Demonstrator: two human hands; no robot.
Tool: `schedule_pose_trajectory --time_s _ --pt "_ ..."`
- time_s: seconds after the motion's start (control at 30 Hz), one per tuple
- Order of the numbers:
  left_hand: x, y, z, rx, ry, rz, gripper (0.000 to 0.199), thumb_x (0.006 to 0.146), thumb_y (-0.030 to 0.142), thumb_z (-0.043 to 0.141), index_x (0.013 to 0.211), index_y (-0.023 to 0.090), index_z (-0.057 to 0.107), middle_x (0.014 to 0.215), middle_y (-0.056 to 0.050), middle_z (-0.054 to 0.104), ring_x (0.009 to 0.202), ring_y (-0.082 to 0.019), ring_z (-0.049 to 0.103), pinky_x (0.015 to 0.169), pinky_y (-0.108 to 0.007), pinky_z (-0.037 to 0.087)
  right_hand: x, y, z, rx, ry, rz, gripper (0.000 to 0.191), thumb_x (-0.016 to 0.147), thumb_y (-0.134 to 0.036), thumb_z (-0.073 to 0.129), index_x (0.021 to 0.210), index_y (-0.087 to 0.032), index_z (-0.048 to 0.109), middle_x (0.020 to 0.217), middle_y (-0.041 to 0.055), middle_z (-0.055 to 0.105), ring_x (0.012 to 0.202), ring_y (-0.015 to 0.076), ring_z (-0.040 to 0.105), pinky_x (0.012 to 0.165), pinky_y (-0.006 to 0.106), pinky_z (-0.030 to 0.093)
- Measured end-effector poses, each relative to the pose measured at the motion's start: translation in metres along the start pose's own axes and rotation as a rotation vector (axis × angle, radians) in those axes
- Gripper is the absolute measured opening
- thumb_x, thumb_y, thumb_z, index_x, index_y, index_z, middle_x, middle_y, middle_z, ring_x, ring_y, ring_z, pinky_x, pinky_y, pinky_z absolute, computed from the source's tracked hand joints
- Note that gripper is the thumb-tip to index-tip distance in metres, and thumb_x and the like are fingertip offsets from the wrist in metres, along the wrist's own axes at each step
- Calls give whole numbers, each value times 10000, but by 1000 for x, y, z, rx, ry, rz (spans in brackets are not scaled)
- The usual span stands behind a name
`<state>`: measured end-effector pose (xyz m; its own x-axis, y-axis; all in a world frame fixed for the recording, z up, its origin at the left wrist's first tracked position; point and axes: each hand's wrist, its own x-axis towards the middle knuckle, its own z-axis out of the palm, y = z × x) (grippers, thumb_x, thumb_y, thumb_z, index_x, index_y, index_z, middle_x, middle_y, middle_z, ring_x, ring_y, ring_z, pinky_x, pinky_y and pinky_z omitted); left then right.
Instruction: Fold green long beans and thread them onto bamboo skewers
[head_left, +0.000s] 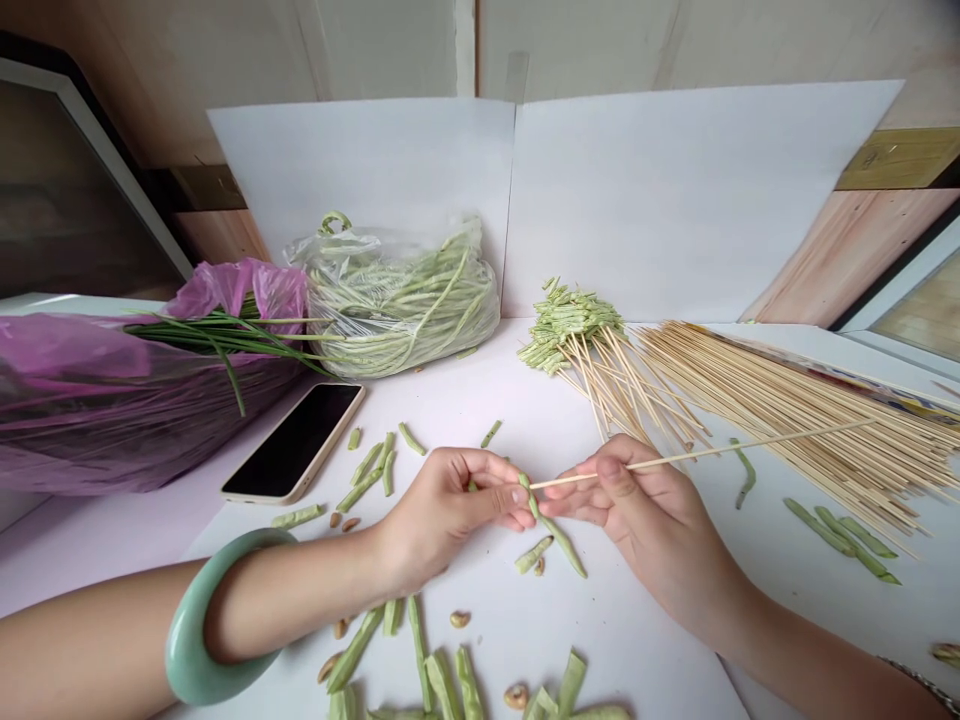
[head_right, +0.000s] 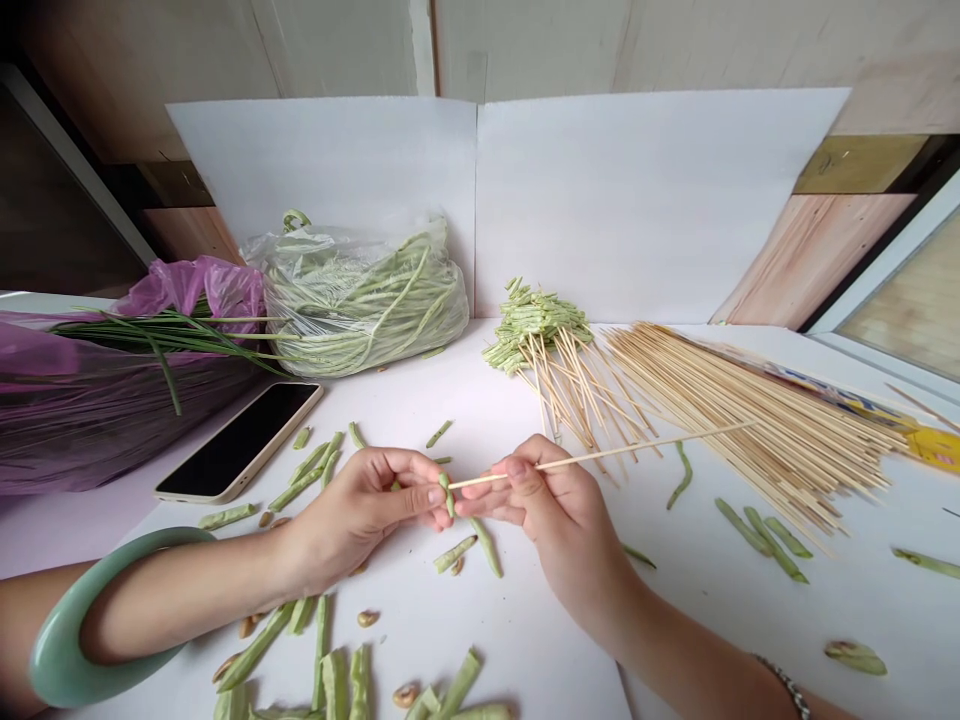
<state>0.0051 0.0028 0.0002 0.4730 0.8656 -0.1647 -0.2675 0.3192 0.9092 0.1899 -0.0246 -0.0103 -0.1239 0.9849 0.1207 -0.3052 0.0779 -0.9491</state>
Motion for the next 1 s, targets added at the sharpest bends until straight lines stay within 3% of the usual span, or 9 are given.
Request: schedule_pose_trajectory --time_s 0.2,0.4,0.5,0.73,1.0 --pt "3 1 -3 2 21 33 296 606 296 852 754 86 707 665 -58 700 632 -134 646 682 -251 510 2 1 -1 40 60 -58 258 824 -444 675 740 -212 600 735 43 759 721 201 739 725 364 611" --pt "6 5 -5 7 103 91 282 720 363 748 723 90 681 759 -62 680 695 -139 634 718 -250 505 5 3 -5 101 206 -85 259 801 -446 703 754 -208 615 713 45 753 724 172 731 719 308 607" --pt "6 4 -5 40 109 111 277 666 325 801 748 97 667 702 -42 672 675 -121 616 711 -230 489 5 4 -6 109 240 -59 280 801 -471 695 781 -203 616 735 68 757 713 174 728 728 316 604" --pt "6 3 -6 44 148 114 282 584 274 863 685 97 667 607 -34 679 593 -111 613 654 -234 480 2 1 -3 107 178 -54 230 790 -417 721 742 -215 624 728 34 753 738 170 730 737 320 606" --pt "4 2 -9 -5 85 92 236 568 221 870 656 94 690 646 -44 702 587 -120 643 639 -235 512 3 -1 -1 79 108 -74 222 807 -408 706 729 -224 610 736 28 761 732 162 734 734 305 603"
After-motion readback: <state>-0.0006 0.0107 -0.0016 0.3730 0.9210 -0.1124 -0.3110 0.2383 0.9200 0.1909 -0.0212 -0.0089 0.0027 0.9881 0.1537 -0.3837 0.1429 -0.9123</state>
